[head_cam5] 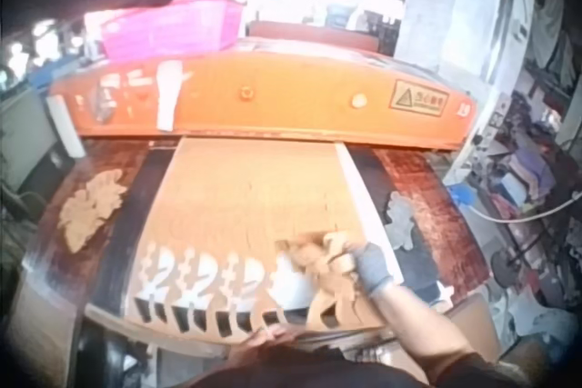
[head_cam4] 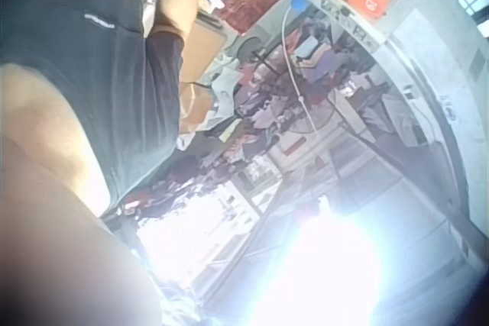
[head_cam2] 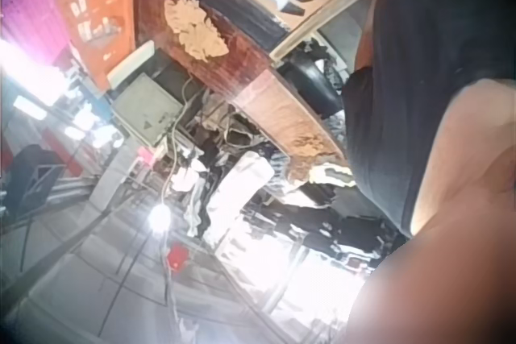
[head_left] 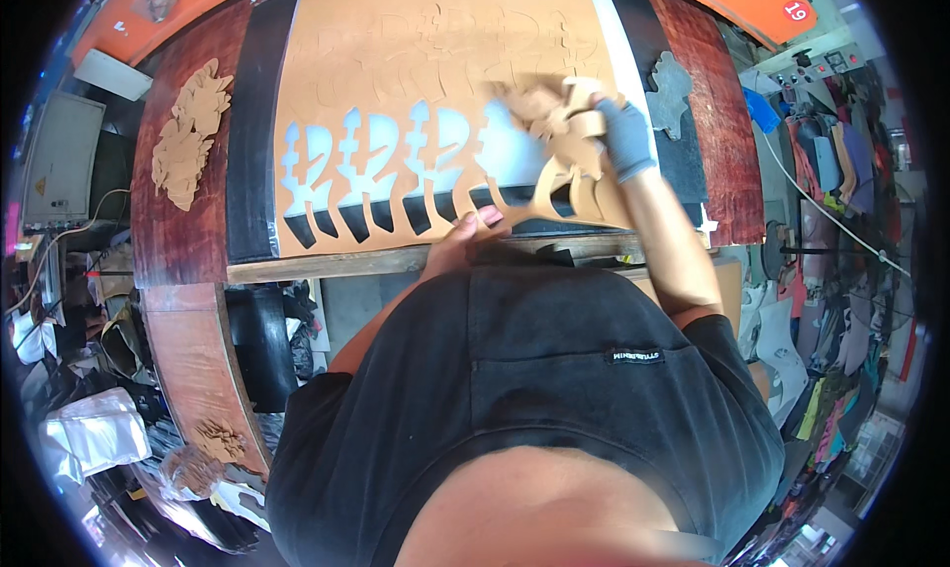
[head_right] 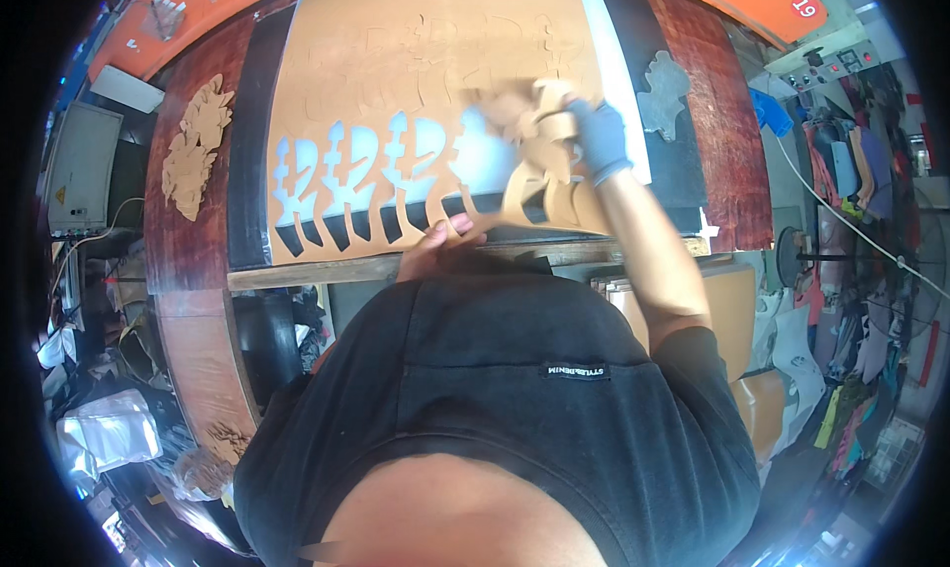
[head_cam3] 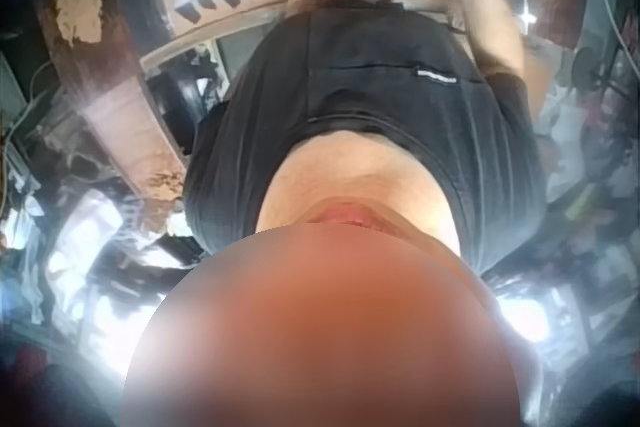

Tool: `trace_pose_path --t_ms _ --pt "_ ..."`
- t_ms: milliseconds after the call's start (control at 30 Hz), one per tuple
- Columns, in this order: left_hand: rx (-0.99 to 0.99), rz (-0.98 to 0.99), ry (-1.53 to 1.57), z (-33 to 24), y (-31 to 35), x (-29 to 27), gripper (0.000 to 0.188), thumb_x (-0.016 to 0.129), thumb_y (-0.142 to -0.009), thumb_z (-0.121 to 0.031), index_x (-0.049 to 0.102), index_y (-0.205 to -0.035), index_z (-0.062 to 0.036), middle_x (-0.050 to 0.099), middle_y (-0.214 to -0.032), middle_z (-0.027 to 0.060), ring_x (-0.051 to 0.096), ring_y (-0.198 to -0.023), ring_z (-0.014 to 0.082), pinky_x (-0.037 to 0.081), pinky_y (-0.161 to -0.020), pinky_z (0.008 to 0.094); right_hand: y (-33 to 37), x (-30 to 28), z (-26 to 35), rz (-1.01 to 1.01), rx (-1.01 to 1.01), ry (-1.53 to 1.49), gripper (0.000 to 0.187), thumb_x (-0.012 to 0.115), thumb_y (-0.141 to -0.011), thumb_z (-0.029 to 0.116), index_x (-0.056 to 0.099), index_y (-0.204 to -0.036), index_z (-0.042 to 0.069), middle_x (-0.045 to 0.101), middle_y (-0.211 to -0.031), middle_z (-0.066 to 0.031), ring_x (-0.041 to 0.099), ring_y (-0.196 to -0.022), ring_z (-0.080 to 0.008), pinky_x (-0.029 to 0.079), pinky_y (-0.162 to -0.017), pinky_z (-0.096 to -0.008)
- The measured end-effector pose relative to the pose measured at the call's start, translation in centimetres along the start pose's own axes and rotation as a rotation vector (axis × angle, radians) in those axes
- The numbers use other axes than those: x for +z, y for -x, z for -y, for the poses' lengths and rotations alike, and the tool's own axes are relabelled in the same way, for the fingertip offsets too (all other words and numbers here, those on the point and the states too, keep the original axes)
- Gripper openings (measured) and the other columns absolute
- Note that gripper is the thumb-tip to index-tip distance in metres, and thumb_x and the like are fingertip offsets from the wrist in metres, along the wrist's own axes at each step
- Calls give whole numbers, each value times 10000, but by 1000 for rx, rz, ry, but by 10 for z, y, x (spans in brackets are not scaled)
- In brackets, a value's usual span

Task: The person places multiple flat cutout pieces onto a die-cutting press bed, then closes the press to cut them. The person repeats this cycle several times, handling the cutouts by hand and arranging them on the press bed before each press cycle.

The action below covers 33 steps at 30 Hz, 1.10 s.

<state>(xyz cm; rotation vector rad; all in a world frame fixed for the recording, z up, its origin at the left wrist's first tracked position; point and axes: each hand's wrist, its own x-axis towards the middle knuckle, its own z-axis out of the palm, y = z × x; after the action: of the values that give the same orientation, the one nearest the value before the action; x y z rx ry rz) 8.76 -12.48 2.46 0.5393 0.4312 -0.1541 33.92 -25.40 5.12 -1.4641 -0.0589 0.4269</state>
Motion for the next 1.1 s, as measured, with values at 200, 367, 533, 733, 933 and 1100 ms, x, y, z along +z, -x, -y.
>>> trace_pose_path --t_ms 200,367,533,733,933,1100 --pt "81 -130 -65 7 2 -10 512 431 -936 -367 406 -1300 -8 473 -1276 135 478 -1134 250 355 -983 400 -78 -47 56 -82 -223 174 339 654 -792 250 612 -1017 -1 622 -898 -80 590 -780 -150 479 -662 -281" --pt "127 -98 -31 17 -4 -21 469 409 -951 -320 406 -1298 -4 503 -1240 121 482 -1134 237 381 -961 400 -112 -62 99 -128 -262 -13 384 662 -777 211 576 -1060 -34 618 -916 -107 620 -753 -191 510 -634 -308" --pt "110 -95 74 28 -10 -27 498 392 -958 -352 367 -1328 -19 470 -1307 91 453 -1181 232 353 -975 419 -122 -113 145 -64 -571 178 328 643 -816 212 593 -1066 5 624 -990 -95 617 -858 -179 508 -739 -300" --pt "85 -19 47 44 -29 -10 519 452 -935 -376 328 -1357 -99 397 -1354 67 375 -1227 224 294 -995 401 -19 -96 61 283 -940 1002 235 567 -859 219 616 -1075 139 638 -1002 -78 614 -933 -244 491 -807 -350" --pt "29 28 -228 42 -58 9 311 507 -912 -204 475 -1200 -91 560 -1147 33 559 -915 151 467 -715 289 63 -55 0 520 -920 1130 173 593 -832 203 603 -972 102 629 -923 -106 603 -811 -314 498 -683 -373" --pt "205 108 54 53 -63 23 346 480 -892 -158 459 -1228 -78 525 -1230 82 512 -1107 208 442 -889 388 66 -63 18 401 -836 942 137 593 -819 194 614 -882 75 622 -806 -136 601 -767 -327 489 -645 -391"
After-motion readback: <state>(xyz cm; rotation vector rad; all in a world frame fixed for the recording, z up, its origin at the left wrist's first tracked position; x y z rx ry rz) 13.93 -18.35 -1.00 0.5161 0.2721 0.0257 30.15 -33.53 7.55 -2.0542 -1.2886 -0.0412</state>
